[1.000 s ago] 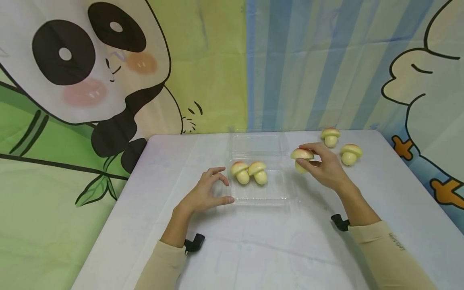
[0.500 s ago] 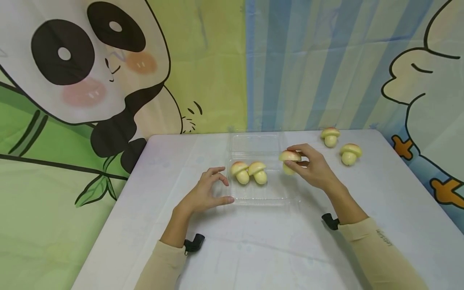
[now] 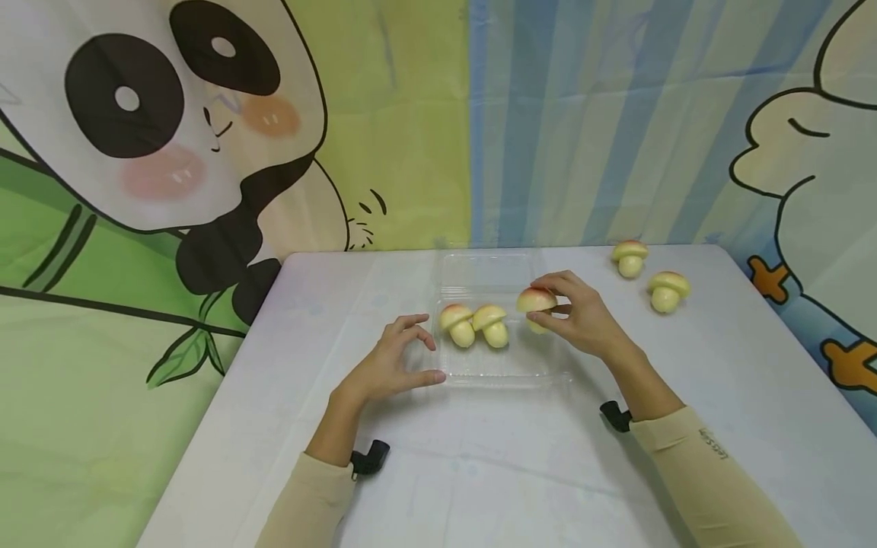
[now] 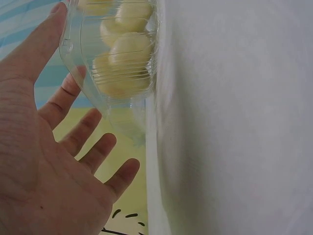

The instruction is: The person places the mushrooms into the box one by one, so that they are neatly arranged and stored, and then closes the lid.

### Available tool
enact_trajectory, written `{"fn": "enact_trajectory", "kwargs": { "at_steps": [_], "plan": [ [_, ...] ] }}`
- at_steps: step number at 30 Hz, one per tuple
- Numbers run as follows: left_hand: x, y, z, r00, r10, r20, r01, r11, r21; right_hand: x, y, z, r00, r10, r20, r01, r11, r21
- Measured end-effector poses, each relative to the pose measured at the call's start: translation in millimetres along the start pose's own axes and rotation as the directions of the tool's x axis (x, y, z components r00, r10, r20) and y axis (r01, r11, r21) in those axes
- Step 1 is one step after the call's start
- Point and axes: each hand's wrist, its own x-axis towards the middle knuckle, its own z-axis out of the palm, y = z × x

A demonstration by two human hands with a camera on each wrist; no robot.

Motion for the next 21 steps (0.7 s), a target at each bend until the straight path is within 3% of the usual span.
{"fn": "enact_trajectory", "kwargs": {
  "at_steps": [6,12,21],
  "plan": [
    [0.3,1.6,-0.2,1.000,-0.007,0.002,0.007,1.000,-0.006,1,6,2,1.000,-0.020,0.023,0.021,1.000,-0.009],
    [-0.1,1.8,-0.5,1.000,-0.007,0.005,0.007,1.000,-0.012,0,10,6,0.997,-0.052,0.057,0.057,0.995,-0.084],
    [0.7,2.0,-0.3,1.000,-0.021,0.010,0.021,1.000,-0.010,0,11,6,0.993,-0.034,0.112,0.045,0.994,-0.103]
  ]
}}
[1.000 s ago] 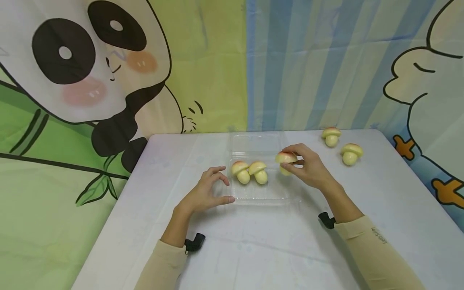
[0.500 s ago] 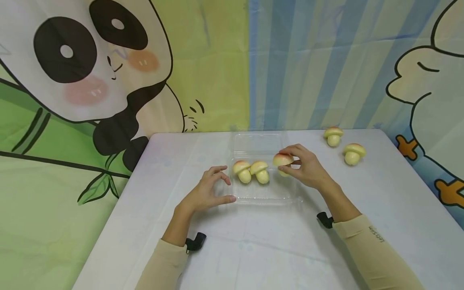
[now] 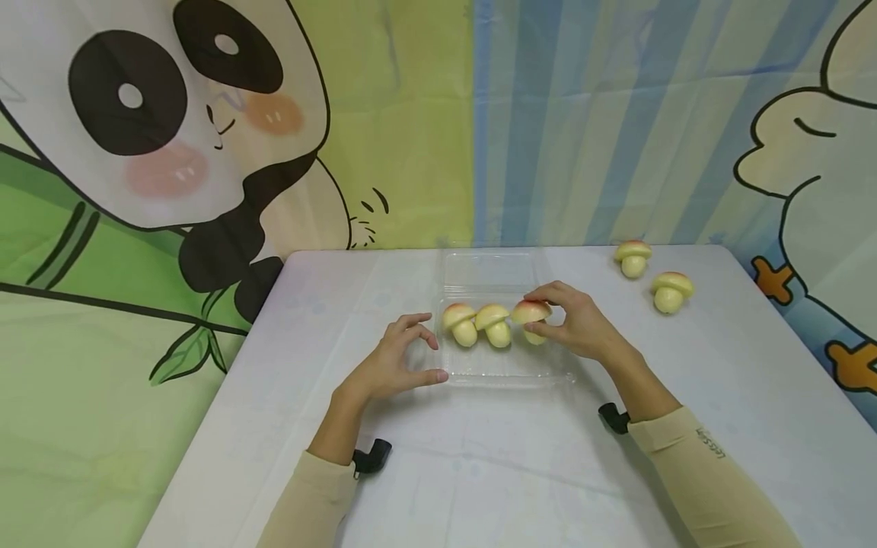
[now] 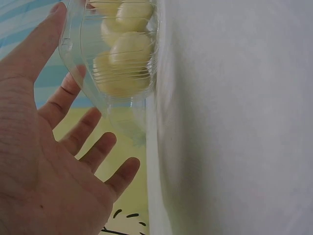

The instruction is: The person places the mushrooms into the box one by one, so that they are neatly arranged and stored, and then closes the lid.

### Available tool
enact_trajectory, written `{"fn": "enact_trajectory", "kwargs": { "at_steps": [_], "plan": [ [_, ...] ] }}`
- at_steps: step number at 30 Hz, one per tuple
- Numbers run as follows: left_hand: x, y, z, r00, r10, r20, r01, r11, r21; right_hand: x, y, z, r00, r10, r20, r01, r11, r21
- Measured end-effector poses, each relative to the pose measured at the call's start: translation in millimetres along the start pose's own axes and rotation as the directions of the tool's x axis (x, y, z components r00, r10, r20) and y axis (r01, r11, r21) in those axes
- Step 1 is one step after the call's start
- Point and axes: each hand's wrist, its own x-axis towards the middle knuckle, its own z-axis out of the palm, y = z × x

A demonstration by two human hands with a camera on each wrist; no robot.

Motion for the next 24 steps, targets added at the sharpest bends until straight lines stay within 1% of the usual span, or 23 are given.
{"fn": "enact_trajectory", "kwargs": {
  "at_steps": [9,16,19,24],
  "plan": [
    [1.2,1.4,0.3,1.000,0.010,0.001,-0.010,1.000,0.021,-0.5,-0.4,-0.2,0.999,0.033,0.039,-0.033,0.999,-0.001],
    [0.4,0.4,0.5,1.000,0.002,0.000,-0.002,1.000,0.020,0.1,0.1,1.8,0.995,0.050,0.083,-0.046,0.998,-0.050],
    [0.4,1.4,0.3,1.000,0.003,0.004,-0.003,1.000,0.012,0.9,0.9,2.9,0.995,0.040,0.089,-0.033,0.997,-0.071],
    [0.0,1.4,-0.1,1.000,-0.001,0.004,0.001,1.000,0.015,4.5,1.1,5.1,0.996,-0.009,0.092,0.019,0.994,-0.108]
  ]
}}
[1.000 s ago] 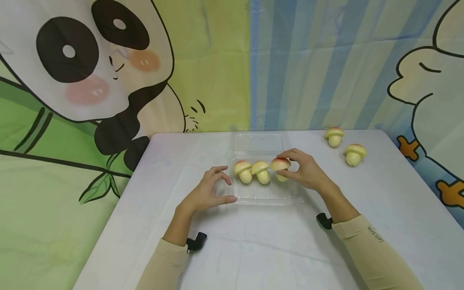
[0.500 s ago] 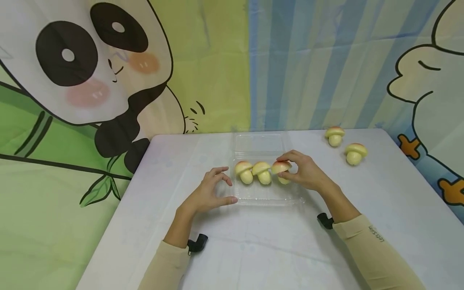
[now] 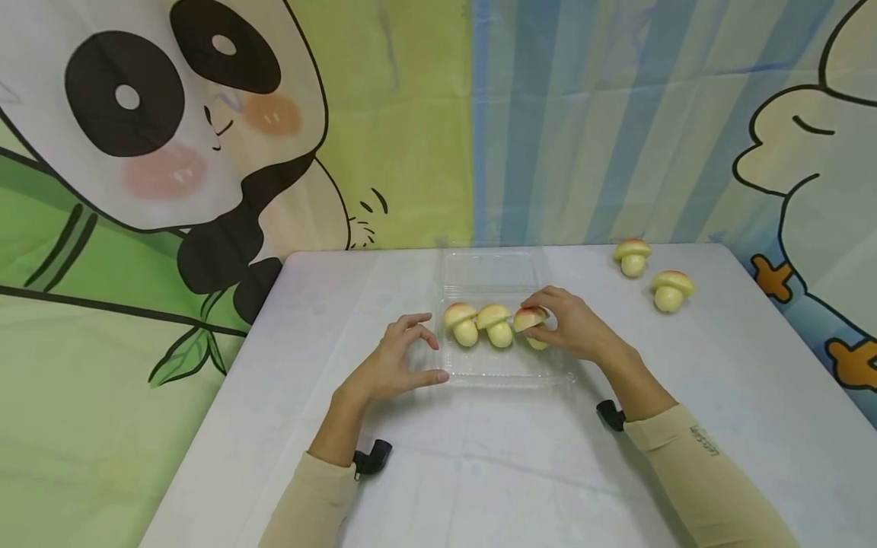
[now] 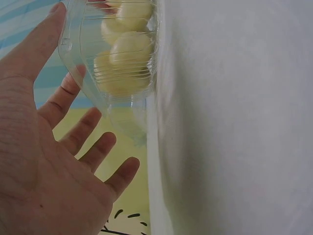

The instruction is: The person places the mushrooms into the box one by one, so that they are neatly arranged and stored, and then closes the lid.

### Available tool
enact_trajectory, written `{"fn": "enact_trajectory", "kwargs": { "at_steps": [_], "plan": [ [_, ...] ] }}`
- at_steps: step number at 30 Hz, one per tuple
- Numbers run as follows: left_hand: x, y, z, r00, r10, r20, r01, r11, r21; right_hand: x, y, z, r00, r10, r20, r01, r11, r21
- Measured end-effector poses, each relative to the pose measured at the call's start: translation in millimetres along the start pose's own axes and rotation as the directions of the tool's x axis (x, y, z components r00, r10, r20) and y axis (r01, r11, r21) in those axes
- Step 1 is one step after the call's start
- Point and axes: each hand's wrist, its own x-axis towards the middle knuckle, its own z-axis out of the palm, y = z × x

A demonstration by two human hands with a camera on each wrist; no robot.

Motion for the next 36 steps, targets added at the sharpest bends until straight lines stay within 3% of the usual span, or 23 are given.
{"fn": "enact_trajectory", "kwargs": {
  "at_steps": [12,24,36],
  "plan": [
    [0.4,0.7,-0.1,1.000,0.004,-0.003,-0.004,1.000,0.000,0,-1,-3,0.999,0.027,0.017,-0.026,0.999,-0.038],
    [1.2,-0.9,-0.6,1.000,0.020,-0.011,-0.020,1.000,0.004,-3,1,-7,0.998,-0.035,-0.055,0.036,0.999,0.018],
    [0.1,-1.3,-0.1,1.000,0.015,-0.013,-0.015,1.000,-0.009,-7,6,-20,0.993,-0.016,-0.119,0.021,0.999,0.037]
  ]
}}
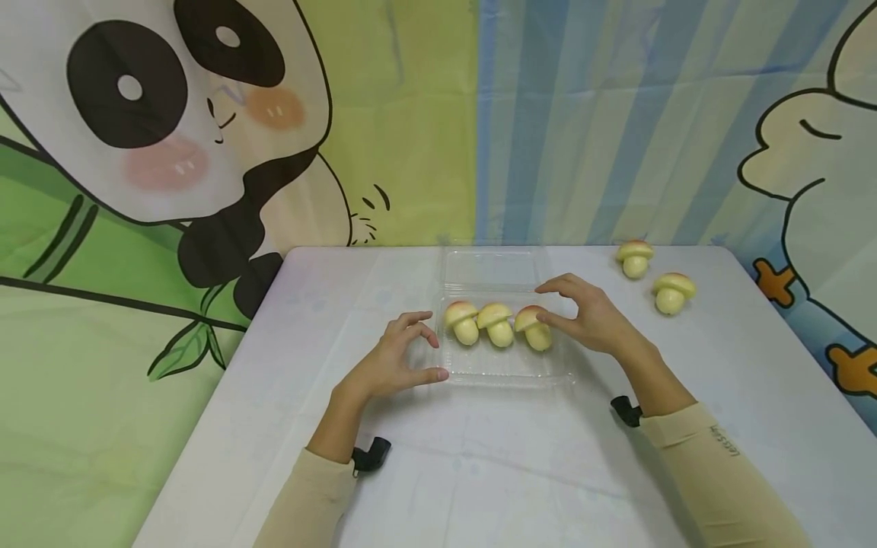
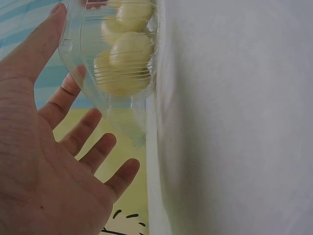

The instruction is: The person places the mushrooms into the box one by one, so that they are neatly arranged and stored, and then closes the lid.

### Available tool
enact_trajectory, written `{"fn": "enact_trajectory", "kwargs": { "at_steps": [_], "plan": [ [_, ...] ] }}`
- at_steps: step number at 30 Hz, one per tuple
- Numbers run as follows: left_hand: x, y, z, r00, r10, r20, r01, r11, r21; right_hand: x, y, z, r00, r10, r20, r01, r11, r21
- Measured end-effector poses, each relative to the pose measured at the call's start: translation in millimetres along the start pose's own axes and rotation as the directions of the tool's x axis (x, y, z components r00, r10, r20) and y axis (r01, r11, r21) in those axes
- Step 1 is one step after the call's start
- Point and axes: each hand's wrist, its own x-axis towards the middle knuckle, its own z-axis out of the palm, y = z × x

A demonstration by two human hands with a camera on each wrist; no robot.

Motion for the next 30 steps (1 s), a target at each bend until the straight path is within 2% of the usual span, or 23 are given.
{"fn": "enact_trajectory", "kwargs": {
  "at_steps": [11,23,30],
  "plan": [
    [1.4,-0.7,1.1,1.000,-0.010,0.008,0.010,1.000,-0.001,-14,14,-15,0.997,0.077,-0.030,-0.078,0.997,-0.030],
    [0.9,0.3,-1.2,1.000,-0.021,0.011,0.021,1.000,0.008,-22,28,-43,0.991,0.102,-0.084,-0.111,0.988,-0.112],
    [0.6,-0.6,0.2,1.000,-0.012,0.000,0.012,1.000,0.015,-34,46,-55,0.987,0.090,-0.133,-0.109,0.983,-0.146]
  ]
}}
